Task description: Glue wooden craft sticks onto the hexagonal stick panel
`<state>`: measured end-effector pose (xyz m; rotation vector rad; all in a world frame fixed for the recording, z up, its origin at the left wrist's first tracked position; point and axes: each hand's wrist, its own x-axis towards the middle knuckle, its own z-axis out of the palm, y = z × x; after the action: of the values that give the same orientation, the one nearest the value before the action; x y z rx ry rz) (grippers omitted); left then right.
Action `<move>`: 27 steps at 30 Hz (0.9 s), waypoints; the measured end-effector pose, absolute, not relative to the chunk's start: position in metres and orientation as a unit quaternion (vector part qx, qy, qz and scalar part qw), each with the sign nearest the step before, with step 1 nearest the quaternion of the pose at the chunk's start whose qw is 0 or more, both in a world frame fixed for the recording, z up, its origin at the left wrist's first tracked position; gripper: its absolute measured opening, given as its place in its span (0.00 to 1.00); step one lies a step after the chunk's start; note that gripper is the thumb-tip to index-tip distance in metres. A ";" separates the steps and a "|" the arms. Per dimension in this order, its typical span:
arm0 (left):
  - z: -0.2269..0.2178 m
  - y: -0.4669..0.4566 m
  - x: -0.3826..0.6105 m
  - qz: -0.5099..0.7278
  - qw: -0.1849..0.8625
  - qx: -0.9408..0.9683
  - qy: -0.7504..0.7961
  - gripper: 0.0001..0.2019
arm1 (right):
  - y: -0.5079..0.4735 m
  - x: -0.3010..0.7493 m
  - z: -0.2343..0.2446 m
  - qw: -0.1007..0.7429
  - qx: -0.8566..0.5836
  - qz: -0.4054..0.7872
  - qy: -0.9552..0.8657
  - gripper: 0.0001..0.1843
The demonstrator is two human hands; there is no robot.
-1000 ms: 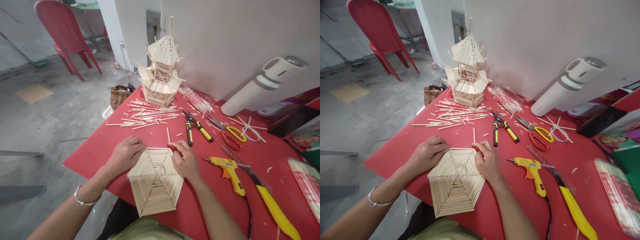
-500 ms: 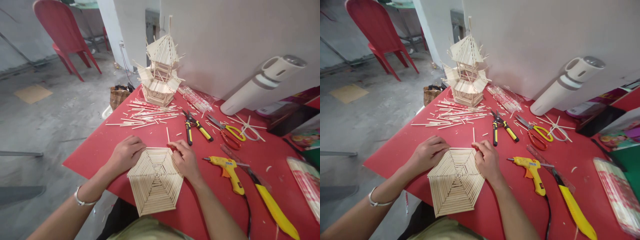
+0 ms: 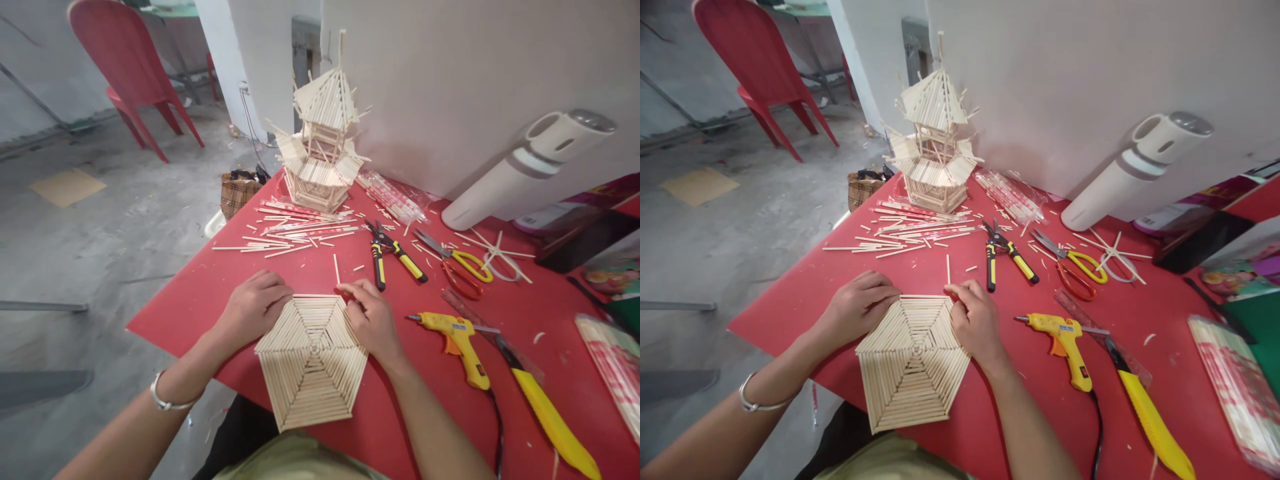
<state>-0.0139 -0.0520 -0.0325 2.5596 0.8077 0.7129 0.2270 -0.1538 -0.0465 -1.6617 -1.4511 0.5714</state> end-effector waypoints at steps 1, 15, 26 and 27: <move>-0.032 -0.052 -0.014 0.253 0.181 0.906 0.286 0.12 | -0.154 0.227 -0.046 0.418 -0.663 0.228 -0.578 0.21; -0.032 -0.051 -0.015 0.256 0.183 0.905 0.287 0.13 | -0.156 0.227 -0.038 0.411 -0.651 0.186 -0.610 0.19; -0.014 -0.050 -0.016 0.317 0.270 0.840 0.348 0.12 | -0.109 0.301 0.005 0.006 -0.878 0.069 -0.474 0.53; -0.010 -0.052 -0.016 0.328 0.296 0.821 0.362 0.11 | -0.106 0.306 0.004 0.009 -0.877 0.094 -0.471 0.52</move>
<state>-0.0160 -0.0520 -0.0097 2.1832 0.9632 0.8737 0.3059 -0.1057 0.0041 -2.7404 -1.4701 0.2946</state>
